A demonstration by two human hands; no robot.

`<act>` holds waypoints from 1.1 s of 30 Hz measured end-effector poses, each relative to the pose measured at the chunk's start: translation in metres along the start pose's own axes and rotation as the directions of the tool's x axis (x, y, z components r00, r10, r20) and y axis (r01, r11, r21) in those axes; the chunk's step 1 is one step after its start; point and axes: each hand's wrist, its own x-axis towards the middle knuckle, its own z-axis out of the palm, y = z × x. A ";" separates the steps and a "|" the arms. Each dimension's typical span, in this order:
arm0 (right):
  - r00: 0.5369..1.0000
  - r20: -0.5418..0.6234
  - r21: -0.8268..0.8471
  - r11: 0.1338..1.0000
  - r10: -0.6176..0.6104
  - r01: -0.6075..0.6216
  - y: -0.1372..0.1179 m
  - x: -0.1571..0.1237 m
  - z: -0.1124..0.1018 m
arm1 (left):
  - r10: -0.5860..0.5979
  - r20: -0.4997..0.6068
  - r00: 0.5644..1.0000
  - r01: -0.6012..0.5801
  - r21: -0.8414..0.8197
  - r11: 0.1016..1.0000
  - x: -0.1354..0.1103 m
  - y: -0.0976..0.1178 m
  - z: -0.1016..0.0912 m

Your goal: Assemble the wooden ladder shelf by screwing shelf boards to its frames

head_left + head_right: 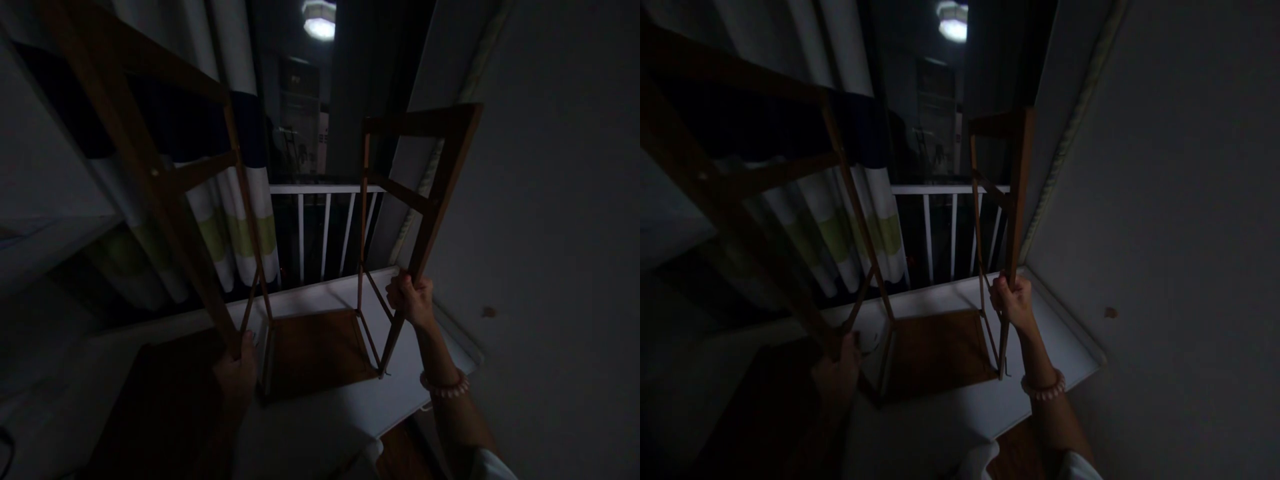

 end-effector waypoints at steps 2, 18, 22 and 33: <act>1.000 0.002 0.013 1.000 0.005 -0.005 0.003 0.006 0.000 | 0.015 -0.027 1.000 -0.014 0.019 1.000 0.002 0.000 0.001; 0.998 -0.013 -0.002 0.998 -0.055 0.055 0.031 0.066 -0.010 | -0.008 -0.089 0.996 0.014 0.073 0.997 0.035 0.001 0.032; 0.999 -0.004 0.024 0.999 -0.036 0.036 0.043 0.087 -0.010 | -0.095 -0.118 0.989 0.100 0.042 0.994 0.048 0.003 0.045; 0.998 0.061 0.068 0.998 -0.022 0.018 0.071 0.134 0.002 | 0.013 -0.144 0.990 -0.007 0.042 0.999 0.071 0.012 0.067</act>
